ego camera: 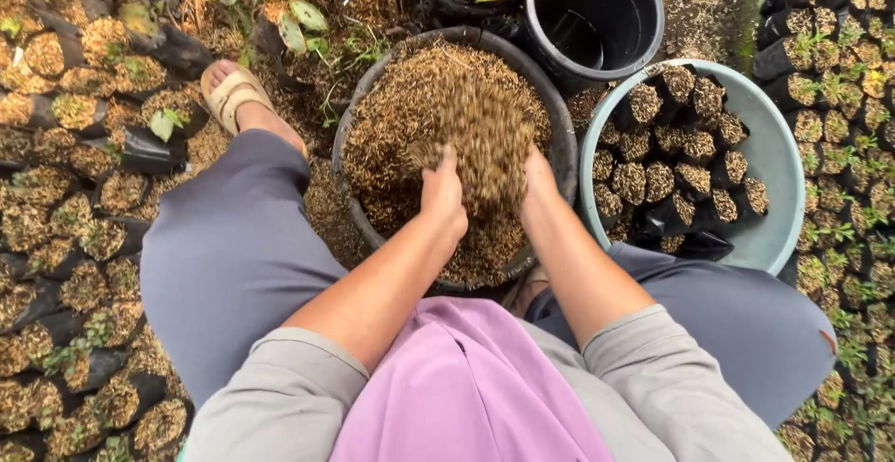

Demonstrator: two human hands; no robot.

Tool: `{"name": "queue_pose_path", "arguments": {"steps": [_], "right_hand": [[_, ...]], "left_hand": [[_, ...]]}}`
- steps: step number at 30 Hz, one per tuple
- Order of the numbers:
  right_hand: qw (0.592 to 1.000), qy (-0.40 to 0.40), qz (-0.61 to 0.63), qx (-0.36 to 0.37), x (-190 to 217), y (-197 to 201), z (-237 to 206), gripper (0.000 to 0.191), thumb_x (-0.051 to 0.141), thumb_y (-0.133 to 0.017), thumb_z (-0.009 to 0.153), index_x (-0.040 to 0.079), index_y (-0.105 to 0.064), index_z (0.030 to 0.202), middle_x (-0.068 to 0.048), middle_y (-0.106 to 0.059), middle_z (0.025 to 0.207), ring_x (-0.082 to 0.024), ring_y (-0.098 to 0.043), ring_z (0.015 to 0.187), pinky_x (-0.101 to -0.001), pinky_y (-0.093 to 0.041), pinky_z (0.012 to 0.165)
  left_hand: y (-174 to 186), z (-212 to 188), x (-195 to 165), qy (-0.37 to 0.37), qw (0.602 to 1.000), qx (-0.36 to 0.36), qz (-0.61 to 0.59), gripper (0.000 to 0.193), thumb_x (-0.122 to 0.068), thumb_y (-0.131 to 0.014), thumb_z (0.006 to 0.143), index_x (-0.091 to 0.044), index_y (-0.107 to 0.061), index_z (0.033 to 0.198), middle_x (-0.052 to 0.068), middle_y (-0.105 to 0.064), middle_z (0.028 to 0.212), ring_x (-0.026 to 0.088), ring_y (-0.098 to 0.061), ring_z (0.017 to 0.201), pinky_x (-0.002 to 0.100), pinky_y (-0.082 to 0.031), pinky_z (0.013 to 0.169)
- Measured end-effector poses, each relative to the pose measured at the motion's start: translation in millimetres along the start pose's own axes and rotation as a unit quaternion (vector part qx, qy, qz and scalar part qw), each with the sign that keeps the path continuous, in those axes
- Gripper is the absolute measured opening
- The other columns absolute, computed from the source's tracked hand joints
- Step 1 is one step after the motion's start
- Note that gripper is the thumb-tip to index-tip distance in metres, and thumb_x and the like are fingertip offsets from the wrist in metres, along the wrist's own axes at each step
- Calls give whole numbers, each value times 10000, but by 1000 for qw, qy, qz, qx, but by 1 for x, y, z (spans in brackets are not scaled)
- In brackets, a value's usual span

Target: The person scoops soil from a large basin and fills small black plastic seedling pots by hand. They press the soil into each pot and place the filled pots into a nearby basin. The process is repeated continuously throughout the clip.

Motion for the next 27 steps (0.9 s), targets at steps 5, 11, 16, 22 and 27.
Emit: {"name": "queue_pose_path", "arguments": {"steps": [5,11,16,22,27], "right_hand": [[998,47,35,-13,33,-14,-17,517,355,-463,1014,12,-599,1376,-139,-705,1343,-288,-695,1217,-494,-548,1062],[980,173,-36,93,67,-31,-24,637,245,-530,1006,235,-271,1588,-79,-410,1612,-277,-414,1423,-486,-346,1134],[915,259,-286,-120,43,8,13,532,299,-562,1019,98,-528,1510,-160,-603,1502,-281,-582,1379,-401,-439,1158],[957,24,-222,-185,-23,52,50,735,453,-477,1027,106,-207,1616,-169,-258,1669,-387,-326,1501,-564,-326,1185],[974,-46,-197,-98,-45,45,62,859,625,-392,974,169,-132,1653,-125,-132,1727,-376,-171,1569,-611,-202,1233]], "left_hand": [[5,-44,-35,-55,998,33,-11,867,-521,-431,1006,-192,60,1641,134,-100,1699,333,-202,1543,561,-230,1228],[14,-54,-49,-87,995,-17,36,825,-505,-439,1000,-180,-27,1637,128,-164,1693,329,-214,1550,538,-247,1228],[34,-36,-23,-51,984,-97,139,856,-512,-452,1019,-135,6,1636,119,0,1724,320,-88,1584,538,-163,1262],[64,-13,2,48,963,-159,214,1021,-684,-424,984,-125,130,1635,147,117,1720,385,-6,1589,566,-122,1277],[65,2,10,61,959,-147,236,1080,-734,-428,937,-124,122,1638,189,151,1712,426,-64,1577,589,-212,1258]]}}
Point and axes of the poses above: each hand's wrist, its own z-axis towards the middle knuckle, its own y-axis out of the back of the hand, x = y × z, the point moved 5 cm from there along z, towards the middle knuckle
